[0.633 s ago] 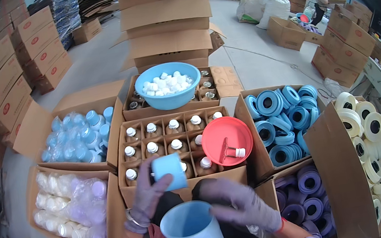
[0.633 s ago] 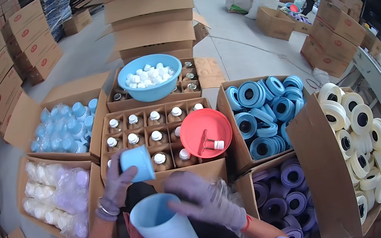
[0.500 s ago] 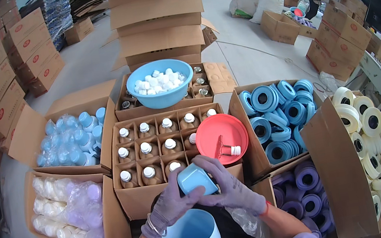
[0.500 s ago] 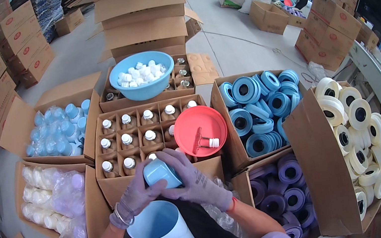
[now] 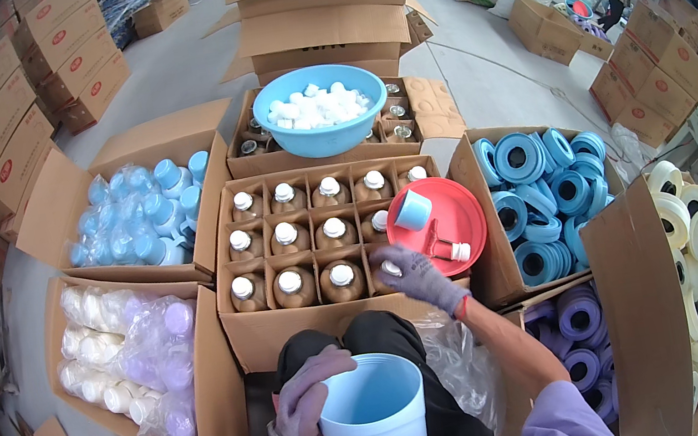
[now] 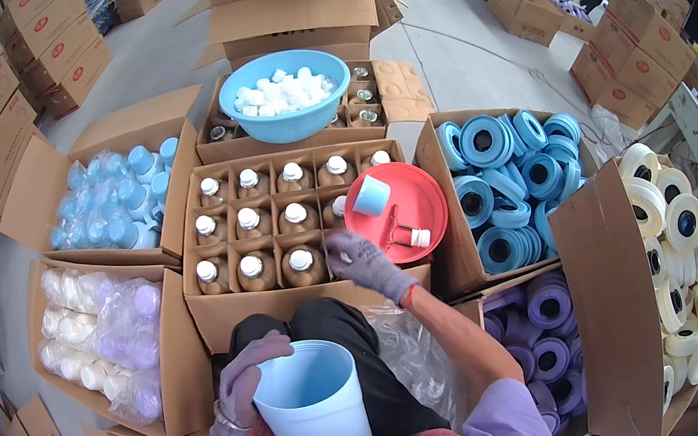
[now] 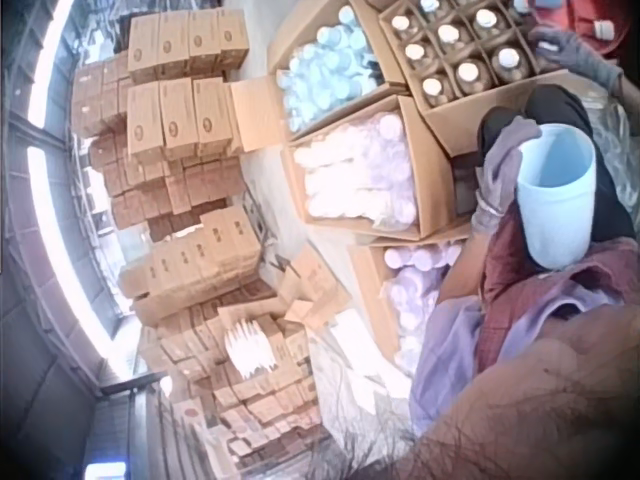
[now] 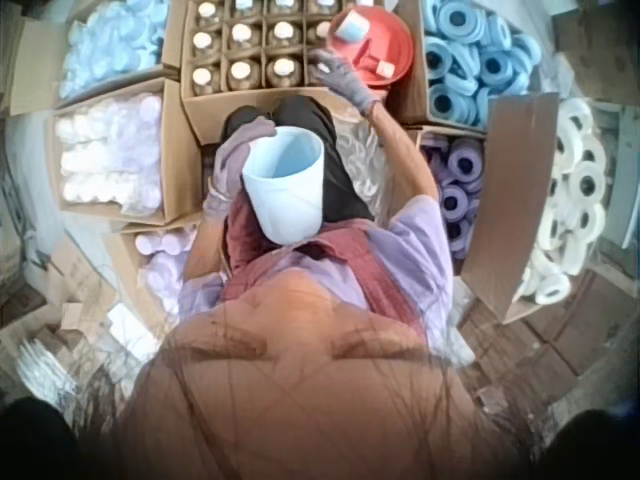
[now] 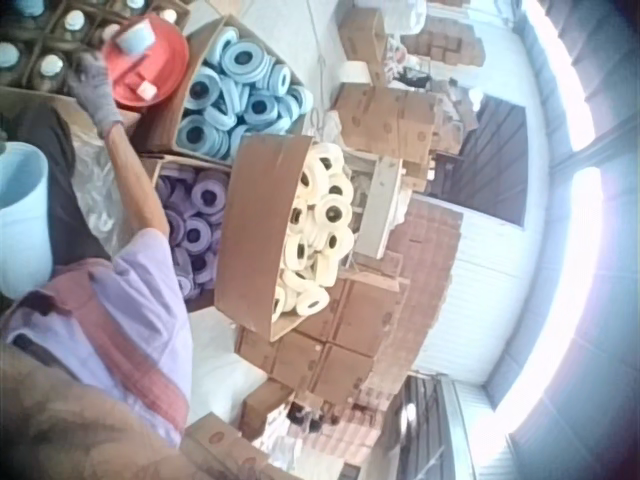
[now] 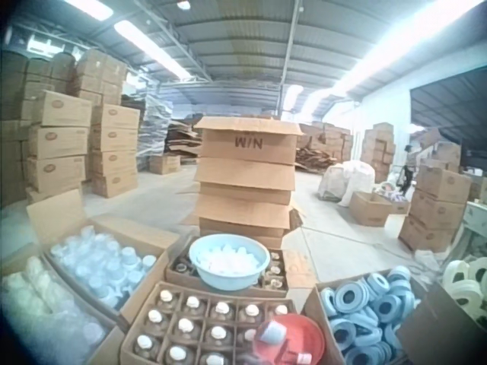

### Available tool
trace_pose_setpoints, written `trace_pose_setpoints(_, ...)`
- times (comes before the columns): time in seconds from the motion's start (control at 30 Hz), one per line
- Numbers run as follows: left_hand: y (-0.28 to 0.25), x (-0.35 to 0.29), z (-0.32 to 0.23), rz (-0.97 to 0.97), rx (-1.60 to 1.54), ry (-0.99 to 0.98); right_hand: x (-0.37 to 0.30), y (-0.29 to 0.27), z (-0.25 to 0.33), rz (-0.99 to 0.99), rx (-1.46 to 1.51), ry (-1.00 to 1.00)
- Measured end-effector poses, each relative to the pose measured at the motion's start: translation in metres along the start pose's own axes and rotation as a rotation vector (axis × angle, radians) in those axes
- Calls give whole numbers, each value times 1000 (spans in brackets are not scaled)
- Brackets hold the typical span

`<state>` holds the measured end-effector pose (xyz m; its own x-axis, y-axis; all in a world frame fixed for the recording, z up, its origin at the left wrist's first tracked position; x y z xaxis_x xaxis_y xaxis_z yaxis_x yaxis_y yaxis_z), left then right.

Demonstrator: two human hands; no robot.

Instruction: The person assembles thermos flasks by inserting inner liners, attaching lids, and placing rubber rings into the openings. They then wrap the completed flasks in plastic bags and place them into cardboard boxes.

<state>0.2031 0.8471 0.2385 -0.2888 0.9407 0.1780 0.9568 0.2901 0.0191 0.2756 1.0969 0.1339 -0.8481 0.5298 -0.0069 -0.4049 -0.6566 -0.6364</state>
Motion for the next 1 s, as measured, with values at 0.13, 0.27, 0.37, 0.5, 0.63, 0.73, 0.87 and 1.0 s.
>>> trace_pose_setpoints(0.13,-16,-17,18,-59,-34,-12,-53,18,116,184,761,-150)
trace_pose_setpoints(0.27,-14,-29,11,-173,23,30,-24,17,112,63,311,-171)
trace_pose_setpoints(0.37,-5,-12,9,-196,137,51,49,66,8,-127,-325,-333)
trace_pose_setpoints(0.5,-41,-10,9,-364,286,134,84,171,-62,287,-779,-149)
trace_pose_setpoints(0.63,-104,14,79,-537,-49,-118,90,148,-38,303,-731,-241)
trace_pose_setpoints(0.73,-124,48,169,-408,-396,-366,81,67,41,-122,-535,-446)
trace_pose_setpoints(0.87,-94,73,213,-301,-894,-798,26,-33,173,-247,-462,-667)
trace_pose_setpoints(1.0,-24,121,87,232,-823,-256,-61,-69,229,-509,-407,-890)
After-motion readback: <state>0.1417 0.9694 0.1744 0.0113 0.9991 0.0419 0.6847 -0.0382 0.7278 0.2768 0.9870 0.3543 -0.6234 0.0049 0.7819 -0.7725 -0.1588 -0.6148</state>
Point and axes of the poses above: each hand's wrist, its own x-axis towards the middle knuckle, its own y-axis out of the palm, z = x × y, the point moved 9 cm from there along x, towards the middle knuckle, and after that the axes turned 2 degrees about z, right-handed, at the moved point
